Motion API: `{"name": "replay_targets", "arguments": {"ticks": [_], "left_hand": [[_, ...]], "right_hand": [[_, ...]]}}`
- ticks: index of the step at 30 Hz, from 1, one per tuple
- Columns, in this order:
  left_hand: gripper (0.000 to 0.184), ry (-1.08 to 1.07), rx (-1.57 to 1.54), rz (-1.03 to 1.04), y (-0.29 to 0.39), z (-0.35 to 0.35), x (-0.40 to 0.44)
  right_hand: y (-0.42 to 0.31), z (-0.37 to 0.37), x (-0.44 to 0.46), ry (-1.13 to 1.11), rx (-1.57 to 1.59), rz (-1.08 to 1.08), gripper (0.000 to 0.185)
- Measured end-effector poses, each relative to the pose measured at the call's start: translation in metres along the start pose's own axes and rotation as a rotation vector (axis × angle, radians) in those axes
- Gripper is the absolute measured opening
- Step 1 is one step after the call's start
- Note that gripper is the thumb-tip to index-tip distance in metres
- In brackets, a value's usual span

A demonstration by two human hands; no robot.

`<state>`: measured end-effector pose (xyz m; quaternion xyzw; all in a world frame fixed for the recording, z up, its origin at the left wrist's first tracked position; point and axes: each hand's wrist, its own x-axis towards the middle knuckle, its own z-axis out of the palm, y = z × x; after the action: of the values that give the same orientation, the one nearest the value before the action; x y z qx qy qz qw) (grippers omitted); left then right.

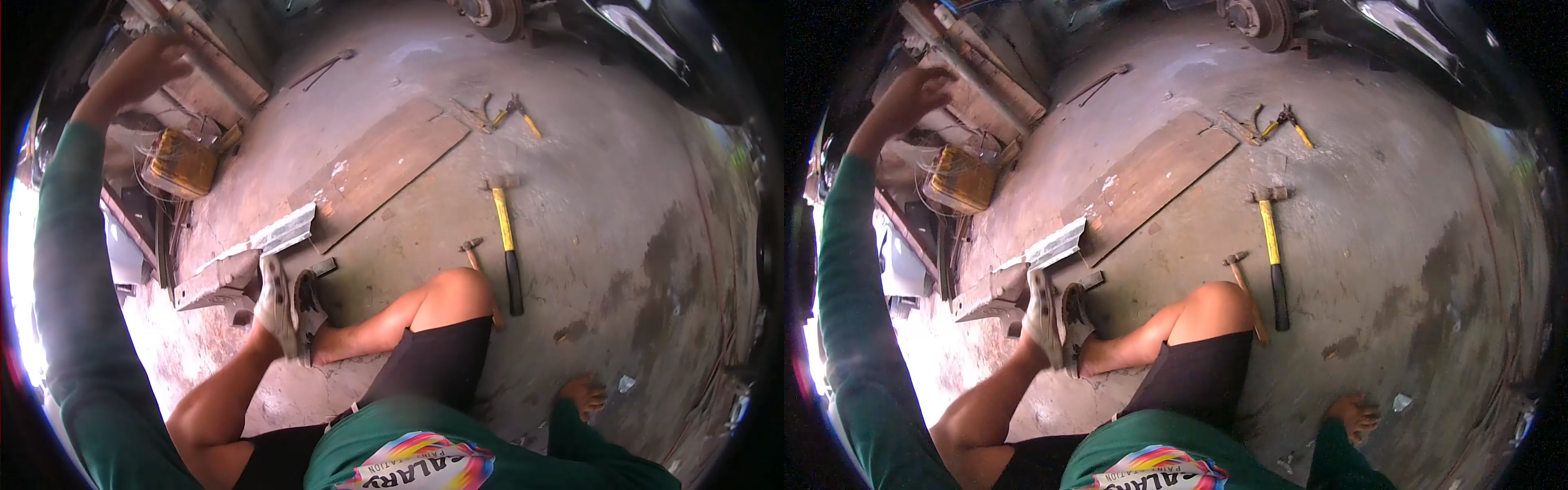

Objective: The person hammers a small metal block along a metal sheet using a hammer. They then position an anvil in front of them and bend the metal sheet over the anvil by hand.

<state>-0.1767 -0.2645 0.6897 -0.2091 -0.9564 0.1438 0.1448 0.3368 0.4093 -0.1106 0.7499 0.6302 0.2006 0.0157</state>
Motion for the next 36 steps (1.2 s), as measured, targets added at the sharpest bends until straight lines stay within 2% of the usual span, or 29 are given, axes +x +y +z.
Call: {"name": "replay_targets", "arguments": {"ticks": [3,5,8,10,12,13,15,18,22,23,24,28,30,32,34,36], "left_hand": [[0.041,-0.102,-0.026,0.071,0.027,-0.006,0.05],[0.039,-0.047,-0.026,0.255,0.042,-0.015,0.066],[0.038,-0.057,-0.024,0.208,0.054,-0.024,0.069],[0.038,-0.095,0.023,0.252,0.051,-0.03,0.063],[0.037,-0.13,0.028,0.165,0.047,-0.031,0.057],[0.037,-0.14,0.052,0.226,0.043,-0.031,0.057],[0.037,-0.173,0.06,0.208,0.043,-0.032,0.058],[0.037,-0.215,0.089,0.25,0.044,-0.035,0.073],[0.037,-0.233,0.082,0.288,0.05,-0.056,0.111],[0.039,-0.375,0.103,0.177,0.053,-0.063,0.125],[0.04,-0.26,0.089,0.286,0.047,-0.057,0.131],[0.039,-0.52,0.225,0.195,0.028,-0.074,0.166],[0.038,-0.654,0.231,0.092,0.0,-0.082,0.188],[0.038,-0.601,0.27,0.106,-0.03,-0.095,0.213],[0.039,-0.434,0.17,0.134,-0.057,-0.1,0.235],[0.04,-0.427,0.193,0.146,-0.081,-0.097,0.258]], "right_hand": [[0.005,0.003,-0.004,0.035,0.002,-0.028,0.081],[-0.004,-0.011,-0.011,0.041,0.009,-0.047,0.081],[0.009,-0.037,-0.028,0.04,0.012,-0.059,0.08],[0.02,-0.052,-0.036,0.046,0.008,-0.064,0.079],[0.027,-0.056,-0.036,0.047,-0.004,-0.068,0.079],[0.026,-0.017,-0.023,0.051,-0.01,-0.07,0.078],[0.025,0.067,0.001,0.055,-0.031,-0.077,0.078],[0.021,-0.075,-0.032,0.058,-0.084,-0.091,0.077],[0.009,-0.069,-0.036,0.065,-0.092,-0.091,0.077],[0.013,-0.054,-0.032,0.163,-0.06,-0.139,0.078],[0.031,-0.048,-0.028,0.254,-0.034,-0.188,0.079],[0.024,-0.043,-0.029,0.116,-0.076,-0.155,0.083],[0.032,-0.037,-0.03,0.246,-0.088,-0.208,0.076],[0.027,-0.051,-0.034,0.182,-0.184,-0.239,0.075],[0.03,-0.056,-0.03,0.144,-0.265,-0.267,0.075],[0.032,-0.026,-0.028,0.285,0.024,-0.165,0.079]]}}
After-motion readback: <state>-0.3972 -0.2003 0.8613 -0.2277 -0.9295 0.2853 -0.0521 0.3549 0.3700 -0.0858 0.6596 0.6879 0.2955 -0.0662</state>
